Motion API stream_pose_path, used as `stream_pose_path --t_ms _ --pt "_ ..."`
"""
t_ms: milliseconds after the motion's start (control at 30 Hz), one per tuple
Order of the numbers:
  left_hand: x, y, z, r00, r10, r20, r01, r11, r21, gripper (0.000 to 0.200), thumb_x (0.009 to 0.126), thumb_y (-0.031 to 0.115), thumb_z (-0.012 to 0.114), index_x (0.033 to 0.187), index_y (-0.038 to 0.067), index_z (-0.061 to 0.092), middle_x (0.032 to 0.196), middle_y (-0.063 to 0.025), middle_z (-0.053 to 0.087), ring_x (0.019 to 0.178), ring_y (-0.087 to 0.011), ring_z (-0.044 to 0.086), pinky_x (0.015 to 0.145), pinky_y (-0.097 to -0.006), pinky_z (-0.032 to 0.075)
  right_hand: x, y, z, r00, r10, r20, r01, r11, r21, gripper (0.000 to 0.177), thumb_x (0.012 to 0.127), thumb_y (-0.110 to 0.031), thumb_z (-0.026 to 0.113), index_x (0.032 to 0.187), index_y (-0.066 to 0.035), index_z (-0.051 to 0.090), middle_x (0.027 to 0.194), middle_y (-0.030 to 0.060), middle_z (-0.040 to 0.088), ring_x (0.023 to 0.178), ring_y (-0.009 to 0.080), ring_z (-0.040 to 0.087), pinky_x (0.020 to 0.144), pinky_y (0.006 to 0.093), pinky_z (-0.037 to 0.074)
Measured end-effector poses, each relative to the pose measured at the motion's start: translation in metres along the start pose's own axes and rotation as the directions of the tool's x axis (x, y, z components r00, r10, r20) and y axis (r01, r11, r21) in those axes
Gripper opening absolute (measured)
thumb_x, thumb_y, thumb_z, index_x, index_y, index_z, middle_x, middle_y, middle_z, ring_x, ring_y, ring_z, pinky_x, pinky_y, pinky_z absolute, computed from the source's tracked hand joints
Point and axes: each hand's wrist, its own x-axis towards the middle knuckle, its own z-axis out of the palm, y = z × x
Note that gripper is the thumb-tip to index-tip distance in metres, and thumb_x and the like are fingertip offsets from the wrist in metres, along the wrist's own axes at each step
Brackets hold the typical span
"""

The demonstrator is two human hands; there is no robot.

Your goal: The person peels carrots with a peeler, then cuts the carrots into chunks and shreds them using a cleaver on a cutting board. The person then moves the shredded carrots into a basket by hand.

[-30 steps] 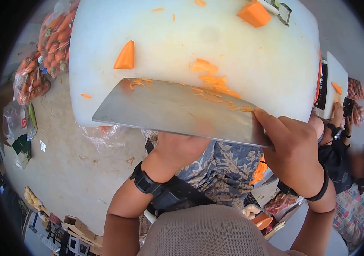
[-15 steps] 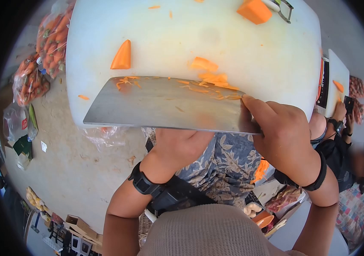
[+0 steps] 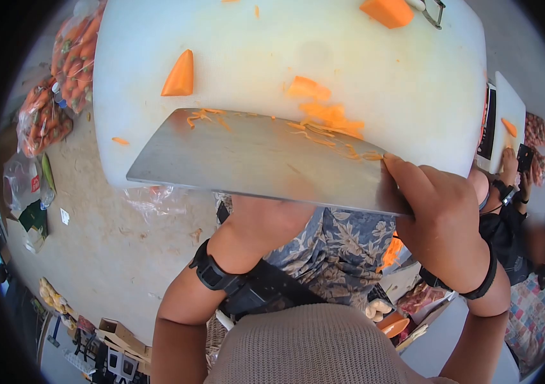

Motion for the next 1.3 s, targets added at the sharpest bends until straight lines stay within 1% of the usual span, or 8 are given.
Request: stream_pose_path --t_ms 133,467,533,700,767,933,1000,1300 --pt "0.014 0.001 -0.006 1.000 0.000 -0.003 -0.001 0.999 -0.042 0.028 0.069 0.009 0.077 0.096 0.008 0.073 0.098 -0.0087 0.067 0.090 -0.0304 0.064 0.080 -0.0407 0.051 0.021 0.007 0.022 0.992 -0.073 -0.106 0.077 0.996 0.042 0.015 0.070 -0.006 0.064 0.077 -0.007 0.051 0.060 0.0075 0.053 0.051 0.0259 0.057 0.047 0.0375 0.045" --pt "0.005 0.002 0.001 0.998 -0.050 -0.040 0.047 0.996 -0.081 0.027 0.070 0.010 0.077 0.096 0.009 0.073 0.100 -0.0090 0.067 0.092 -0.0297 0.064 0.081 -0.0411 0.050 0.000 -0.005 -0.006 0.999 -0.038 -0.030 0.037 0.999 -0.040 0.016 0.070 -0.004 0.065 0.080 -0.007 0.053 0.058 0.0063 0.051 0.050 0.0238 0.057 0.047 0.0365 0.045" --pt "0.014 0.002 -0.001 0.993 0.039 -0.113 -0.045 0.997 -0.054 0.017 0.070 0.002 0.067 0.086 0.008 0.070 0.089 -0.0051 0.067 0.081 -0.0274 0.064 0.068 -0.0374 0.051 -0.007 0.000 -0.007 0.999 -0.034 -0.031 0.033 0.998 -0.048 0.016 0.070 -0.004 0.065 0.080 -0.007 0.053 0.058 0.0060 0.050 0.050 0.0237 0.056 0.047 0.0364 0.045" --pt "0.018 0.002 -0.003 0.994 0.058 -0.097 -0.063 0.997 -0.042 0.017 0.069 0.004 0.069 0.086 0.008 0.070 0.090 -0.0041 0.067 0.081 -0.0276 0.064 0.067 -0.0376 0.051 -0.004 0.006 -0.001 0.998 -0.047 -0.034 0.045 0.998 -0.039 0.014 0.071 -0.004 0.064 0.080 -0.007 0.053 0.058 0.0063 0.051 0.050 0.0244 0.057 0.048 0.0368 0.045" --pt "0.017 0.003 -0.005 0.993 0.063 -0.103 -0.068 0.996 -0.052 0.018 0.069 0.004 0.069 0.086 0.008 0.070 0.090 -0.0039 0.067 0.081 -0.0275 0.064 0.068 -0.0376 0.051 0.001 0.004 0.007 0.998 0.053 0.045 -0.051 0.998 -0.048 0.046 0.059 0.006 0.066 0.103 -0.007 0.062 0.069 0.0075 0.063 0.063 0.0270 0.063 0.054 0.0397 0.038" --pt "0.012 0.001 -0.001 0.997 0.044 -0.065 -0.045 0.999 -0.022 0.027 0.068 0.008 0.078 0.095 0.008 0.073 0.097 -0.0083 0.067 0.090 -0.0305 0.064 0.080 -0.0427 0.051 0.018 0.003 0.018 0.999 -0.009 0.036 0.007 0.999 0.052 0.046 0.059 0.008 0.065 0.103 -0.004 0.060 0.068 0.0098 0.061 0.064 0.0300 0.064 0.058 0.0388 0.051" --pt "0.008 0.002 0.000 0.998 0.007 -0.058 -0.009 0.999 -0.041 0.027 0.069 0.010 0.078 0.096 0.009 0.073 0.099 -0.0084 0.067 0.091 -0.0309 0.064 0.081 -0.0433 0.050 0.015 0.002 0.018 0.996 -0.065 -0.068 0.070 0.995 0.077 0.014 0.072 -0.006 0.064 0.080 -0.006 0.053 0.057 0.0068 0.052 0.051 0.0257 0.057 0.048 0.0372 0.045" --pt "-0.004 0.000 0.003 1.000 0.007 -0.014 -0.006 0.999 0.040 0.029 0.076 0.022 0.076 0.103 0.011 0.072 0.105 -0.0093 0.068 0.096 -0.0322 0.064 0.085 -0.0450 0.049 -0.007 0.000 -0.010 0.999 -0.031 0.004 0.032 0.999 -0.026 0.017 0.069 -0.002 0.064 0.083 -0.006 0.054 0.059 0.0055 0.050 0.050 0.0229 0.056 0.047 0.0359 0.044"
